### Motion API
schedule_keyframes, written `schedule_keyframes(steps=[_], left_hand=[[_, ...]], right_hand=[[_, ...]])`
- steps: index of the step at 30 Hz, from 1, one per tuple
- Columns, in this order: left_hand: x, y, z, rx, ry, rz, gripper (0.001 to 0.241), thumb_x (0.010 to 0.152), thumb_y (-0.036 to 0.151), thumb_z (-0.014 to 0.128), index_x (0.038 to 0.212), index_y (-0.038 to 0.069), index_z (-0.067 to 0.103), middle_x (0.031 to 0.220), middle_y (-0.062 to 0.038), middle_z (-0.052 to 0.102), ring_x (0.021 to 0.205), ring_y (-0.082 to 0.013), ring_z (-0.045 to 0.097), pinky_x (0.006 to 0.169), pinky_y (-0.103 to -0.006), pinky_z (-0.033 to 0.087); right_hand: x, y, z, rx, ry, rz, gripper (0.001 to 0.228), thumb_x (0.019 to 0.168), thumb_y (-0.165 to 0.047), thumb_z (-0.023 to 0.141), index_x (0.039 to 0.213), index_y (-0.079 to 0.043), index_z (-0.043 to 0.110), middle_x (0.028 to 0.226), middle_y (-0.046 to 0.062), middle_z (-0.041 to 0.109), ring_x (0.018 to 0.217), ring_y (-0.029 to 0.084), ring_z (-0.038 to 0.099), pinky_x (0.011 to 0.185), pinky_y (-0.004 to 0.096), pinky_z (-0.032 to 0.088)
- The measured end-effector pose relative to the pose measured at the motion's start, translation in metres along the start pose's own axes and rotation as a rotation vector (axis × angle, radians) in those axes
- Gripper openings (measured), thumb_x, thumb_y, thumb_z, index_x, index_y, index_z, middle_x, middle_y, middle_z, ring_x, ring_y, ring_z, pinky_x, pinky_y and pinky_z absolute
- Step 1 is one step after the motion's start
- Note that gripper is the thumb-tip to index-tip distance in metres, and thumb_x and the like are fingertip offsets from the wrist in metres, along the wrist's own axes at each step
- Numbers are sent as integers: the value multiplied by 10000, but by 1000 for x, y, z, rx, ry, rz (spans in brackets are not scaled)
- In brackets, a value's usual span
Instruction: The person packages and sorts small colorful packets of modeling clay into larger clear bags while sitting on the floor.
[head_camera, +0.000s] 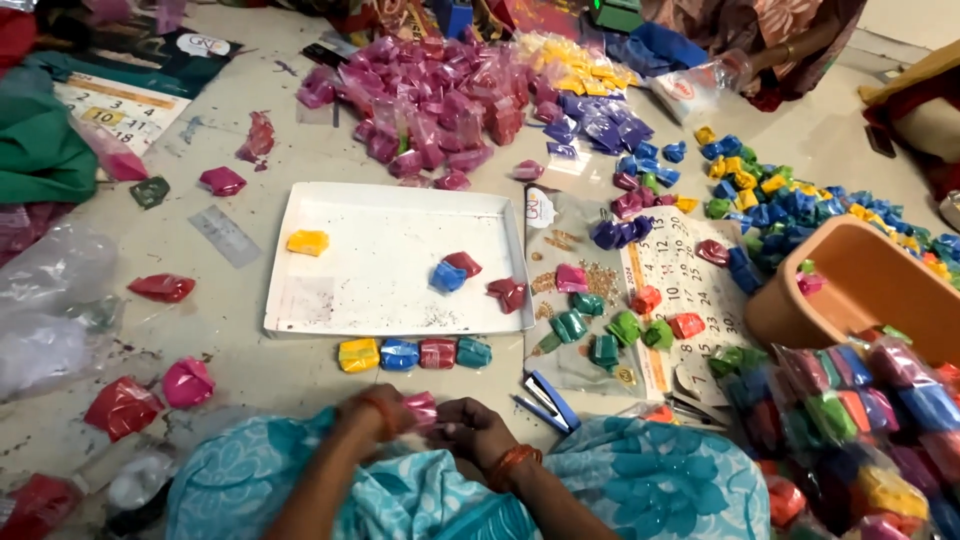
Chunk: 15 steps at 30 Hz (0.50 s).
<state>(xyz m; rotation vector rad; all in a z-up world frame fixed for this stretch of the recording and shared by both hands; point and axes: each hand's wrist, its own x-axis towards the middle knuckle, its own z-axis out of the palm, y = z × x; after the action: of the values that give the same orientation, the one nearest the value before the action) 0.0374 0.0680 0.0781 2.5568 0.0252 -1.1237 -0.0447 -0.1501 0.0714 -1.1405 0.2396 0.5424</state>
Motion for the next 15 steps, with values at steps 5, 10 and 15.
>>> schedule_keyframes(steps=[5,10,15], left_hand=[[16,-103,-88,-113,93,-110,584,834,494,763,1348,236,665,1358,-79,691,1184,-257,688,1013,-408,550],[192,-219,-60,162,141,-165,382,854,325,674,1181,147,763,1269,-133,725,1118,-289,717,956,-434,583],[210,-216,-58,-11,77,-202,376,822,367,693,1073,109,802,1141,-180,764,1041,-321,734,902,-455,593]], right_hand=[[12,17,-20,-66,43,34,243,949,32,607,1184,-18,647,1080,102,707,949,228,719,870,378,612],[22,27,-28,-235,120,88,201,950,-12,642,1147,-29,679,969,84,714,847,184,697,737,329,579],[18,29,-29,-463,148,128,157,939,-83,690,1090,-44,706,889,48,728,785,152,658,672,306,536]])
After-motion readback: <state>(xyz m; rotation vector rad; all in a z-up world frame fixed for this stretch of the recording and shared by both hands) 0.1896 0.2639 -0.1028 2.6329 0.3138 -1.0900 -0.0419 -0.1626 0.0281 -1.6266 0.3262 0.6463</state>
